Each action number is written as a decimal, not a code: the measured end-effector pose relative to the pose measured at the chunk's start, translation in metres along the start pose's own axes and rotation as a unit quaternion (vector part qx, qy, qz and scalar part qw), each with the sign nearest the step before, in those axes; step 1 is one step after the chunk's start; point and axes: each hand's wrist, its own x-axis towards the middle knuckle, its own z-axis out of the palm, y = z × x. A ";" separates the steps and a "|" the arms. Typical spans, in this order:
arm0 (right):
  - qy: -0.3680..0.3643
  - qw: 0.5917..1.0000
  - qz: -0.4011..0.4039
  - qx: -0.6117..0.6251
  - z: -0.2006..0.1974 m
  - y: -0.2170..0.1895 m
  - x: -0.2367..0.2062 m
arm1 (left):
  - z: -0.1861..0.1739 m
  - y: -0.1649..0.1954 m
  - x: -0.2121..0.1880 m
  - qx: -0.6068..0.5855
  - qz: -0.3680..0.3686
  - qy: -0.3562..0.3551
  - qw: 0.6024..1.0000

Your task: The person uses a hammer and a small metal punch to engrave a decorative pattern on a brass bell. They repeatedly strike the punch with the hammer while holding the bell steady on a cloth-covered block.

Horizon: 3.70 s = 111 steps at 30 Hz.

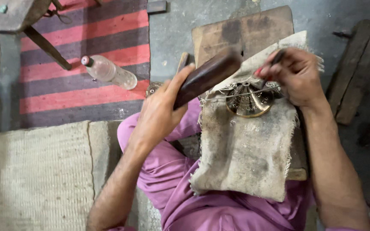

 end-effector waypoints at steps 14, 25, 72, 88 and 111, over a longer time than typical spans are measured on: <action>0.241 0.952 -0.147 -0.119 -0.006 0.017 0.006 | 0.041 -0.036 -0.089 -0.211 -0.048 -0.195 0.957; 0.278 0.824 -0.129 -0.476 -0.005 0.013 -0.004 | 0.096 0.085 0.028 -0.019 0.011 0.071 0.997; 0.342 0.796 -0.074 -0.493 0.010 0.003 -0.031 | 0.107 0.036 0.032 -0.249 0.136 0.053 0.957; 0.144 0.957 0.138 -0.213 0.068 -0.065 -0.046 | 0.069 -0.042 -0.130 -0.252 -0.192 -0.215 0.924; 0.027 0.912 0.064 -0.404 0.091 -0.077 -0.025 | 0.064 -0.004 -0.115 -0.356 -0.178 0.053 0.916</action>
